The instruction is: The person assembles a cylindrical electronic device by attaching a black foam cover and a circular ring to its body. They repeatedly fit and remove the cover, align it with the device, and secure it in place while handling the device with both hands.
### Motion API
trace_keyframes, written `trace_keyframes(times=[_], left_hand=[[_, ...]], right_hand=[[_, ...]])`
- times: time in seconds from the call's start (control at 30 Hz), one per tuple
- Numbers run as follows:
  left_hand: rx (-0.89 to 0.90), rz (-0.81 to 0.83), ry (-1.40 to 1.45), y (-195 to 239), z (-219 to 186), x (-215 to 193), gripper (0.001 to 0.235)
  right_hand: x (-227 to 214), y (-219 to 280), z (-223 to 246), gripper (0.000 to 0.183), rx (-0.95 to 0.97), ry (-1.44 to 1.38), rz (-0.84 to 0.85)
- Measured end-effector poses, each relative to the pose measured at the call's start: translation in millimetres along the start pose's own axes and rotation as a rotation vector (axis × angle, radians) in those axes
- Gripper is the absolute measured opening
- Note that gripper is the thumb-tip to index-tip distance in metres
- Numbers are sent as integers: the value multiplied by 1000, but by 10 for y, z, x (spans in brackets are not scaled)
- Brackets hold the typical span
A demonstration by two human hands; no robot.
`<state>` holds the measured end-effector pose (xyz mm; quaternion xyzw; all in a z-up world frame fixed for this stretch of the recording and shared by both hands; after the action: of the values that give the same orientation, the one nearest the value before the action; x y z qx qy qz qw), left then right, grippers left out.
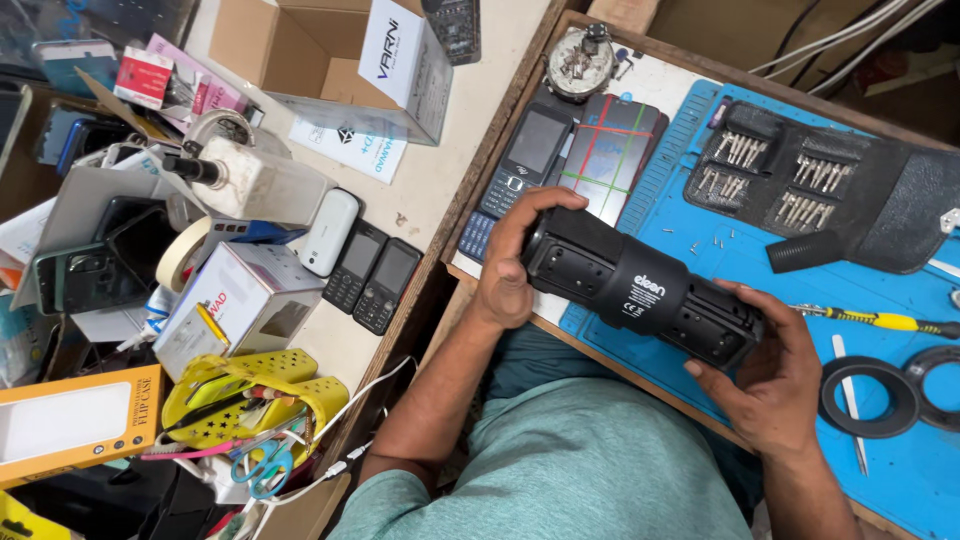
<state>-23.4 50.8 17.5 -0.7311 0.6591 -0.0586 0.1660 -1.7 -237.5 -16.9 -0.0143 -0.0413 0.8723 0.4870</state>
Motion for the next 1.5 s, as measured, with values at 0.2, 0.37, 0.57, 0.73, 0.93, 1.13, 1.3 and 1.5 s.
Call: trace_keyframes(times=[0.2, 0.37, 0.57, 0.73, 0.93, 1.13, 1.3, 1.5], left_hand=[[-11, -51, -40, 20, 1, 50, 98], [-20, -69, -70, 62, 29, 57, 88], [15, -100, -54, 93, 55, 67, 80], [49, -111, -41, 84, 84, 85, 79], [120, -88, -26, 70, 39, 71, 83], [-53, -93, 123, 87, 143, 44, 69], [-220, -155, 697, 76, 295, 85, 63], [-281, -199, 899, 63, 353, 47, 63]], right_hand=[[-9, -22, -30, 82, -2, 18, 8], [-3, -21, -29, 83, 1, 12, 8], [-5, -21, -28, 83, 10, -29, 6], [-16, -7, -31, 84, 5, -39, 12], [-23, 7, 23, 90, -22, 4, -10], [3, 17, 238, 98, -104, -29, 16], [7, -64, 461, 89, -236, 20, 56], [146, -215, 711, 84, -314, 143, 41]])
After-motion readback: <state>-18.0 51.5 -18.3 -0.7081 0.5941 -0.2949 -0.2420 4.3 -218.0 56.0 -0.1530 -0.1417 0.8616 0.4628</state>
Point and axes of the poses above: each hand's wrist, its own y-axis away from the middle knuckle, its own x-axis out of the palm, z = x × y, the point moved 2 cm from there along -y, towards the middle knuckle, and after that the axes turned 6 degrees about z, right-handed, at the moved point
